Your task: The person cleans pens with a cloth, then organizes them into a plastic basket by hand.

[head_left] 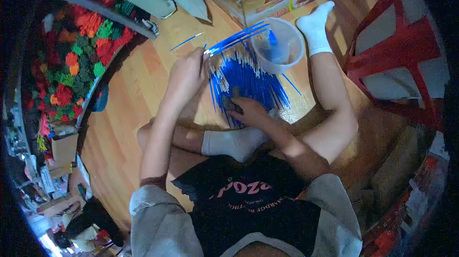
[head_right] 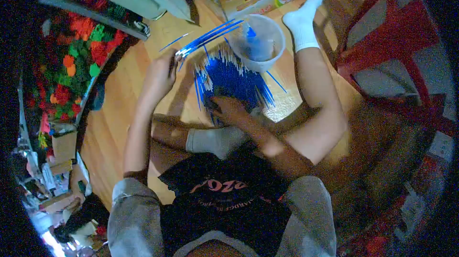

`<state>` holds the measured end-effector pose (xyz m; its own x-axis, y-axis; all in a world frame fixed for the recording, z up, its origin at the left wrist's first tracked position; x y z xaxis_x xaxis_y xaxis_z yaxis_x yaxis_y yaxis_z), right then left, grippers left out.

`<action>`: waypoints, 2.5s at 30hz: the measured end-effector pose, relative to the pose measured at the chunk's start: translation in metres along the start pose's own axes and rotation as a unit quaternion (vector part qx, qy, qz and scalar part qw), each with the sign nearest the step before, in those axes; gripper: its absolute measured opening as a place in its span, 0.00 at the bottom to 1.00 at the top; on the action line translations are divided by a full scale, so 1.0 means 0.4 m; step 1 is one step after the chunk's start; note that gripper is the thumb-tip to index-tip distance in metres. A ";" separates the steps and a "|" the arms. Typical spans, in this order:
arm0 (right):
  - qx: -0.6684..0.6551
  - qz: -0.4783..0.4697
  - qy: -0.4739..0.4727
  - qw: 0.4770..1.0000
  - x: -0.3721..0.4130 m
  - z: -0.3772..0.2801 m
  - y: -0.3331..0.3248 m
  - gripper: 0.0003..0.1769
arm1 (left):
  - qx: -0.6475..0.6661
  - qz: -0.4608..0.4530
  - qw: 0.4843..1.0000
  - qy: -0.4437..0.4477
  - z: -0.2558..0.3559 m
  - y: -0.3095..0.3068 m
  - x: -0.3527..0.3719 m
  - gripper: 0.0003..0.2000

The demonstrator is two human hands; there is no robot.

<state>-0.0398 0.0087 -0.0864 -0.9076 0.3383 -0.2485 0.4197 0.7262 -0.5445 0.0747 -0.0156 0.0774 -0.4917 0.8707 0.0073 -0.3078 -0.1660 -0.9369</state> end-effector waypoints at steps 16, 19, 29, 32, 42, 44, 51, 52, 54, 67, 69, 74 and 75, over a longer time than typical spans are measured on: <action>0.013 -0.016 -0.027 0.999 0.011 -0.049 -0.077 0.18 | -0.336 -0.180 0.914 0.142 0.199 0.067 -0.189 0.05; -0.007 0.013 -0.047 0.999 0.016 -0.058 -0.084 0.17 | -0.403 -0.186 0.885 0.141 0.230 0.093 -0.225 0.07; 0.003 0.021 -0.057 0.998 0.022 -0.057 -0.086 0.17 | -0.413 -0.197 0.851 0.256 0.352 0.259 -0.264 0.07; -0.003 0.013 -0.055 0.998 0.010 -0.064 -0.084 0.17 | -0.319 -0.196 0.897 0.234 0.360 0.298 -0.273 0.07; 0.003 -0.005 -0.051 0.999 0.015 -0.052 -0.059 0.19 | -0.316 -0.178 0.899 0.245 0.385 0.352 -0.275 0.12; 0.008 -0.003 -0.060 0.998 0.016 -0.055 -0.056 0.18 | -0.224 -0.162 0.930 0.241 0.409 0.278 -0.266 0.17; 0.054 -0.012 0.041 0.998 0.009 -0.013 -0.155 0.21 | 0.018 -0.027 0.999 0.024 0.131 0.103 -0.229 0.20; 0.069 0.070 0.054 0.994 0.018 -0.004 -0.200 0.21 | 0.032 -0.023 0.998 -0.044 0.033 0.131 -0.205 0.19; 0.064 0.110 0.077 0.989 0.025 0.027 -0.219 0.21 | 0.010 -0.059 0.982 -0.177 -0.140 0.226 -0.118 0.17; 0.035 0.132 0.082 0.987 0.020 0.066 -0.207 0.19 | -0.052 -0.149 0.904 -0.398 -0.221 0.483 0.158 0.16; 0.044 0.137 0.072 0.987 0.019 0.068 -0.201 0.20 | -0.050 -0.150 0.897 -0.414 -0.220 0.481 0.162 0.16; 0.092 0.136 0.060 0.985 0.015 0.053 -0.225 0.21 | -0.022 -0.156 0.904 -0.396 -0.218 0.504 0.165 0.17; 0.098 0.137 0.058 0.984 0.017 0.051 -0.230 0.21 | -0.021 -0.157 0.905 -0.396 -0.217 0.504 0.165 0.17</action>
<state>-0.0845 -0.0680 -0.0545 -0.7491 0.5797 -0.3205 0.6294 0.4721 -0.6173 0.0508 0.0484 -0.1412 -0.8194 0.2649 0.5084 -0.5112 0.0637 -0.8571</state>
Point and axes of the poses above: each hand's wrist, its own x-axis away from the middle knuckle, its own y-axis out of the palm, z = x × y, the point moved 9 cm from there along -x, towards the middle knuckle, and after that the axes turned 14 degrees about -y, right-handed, at the moved point
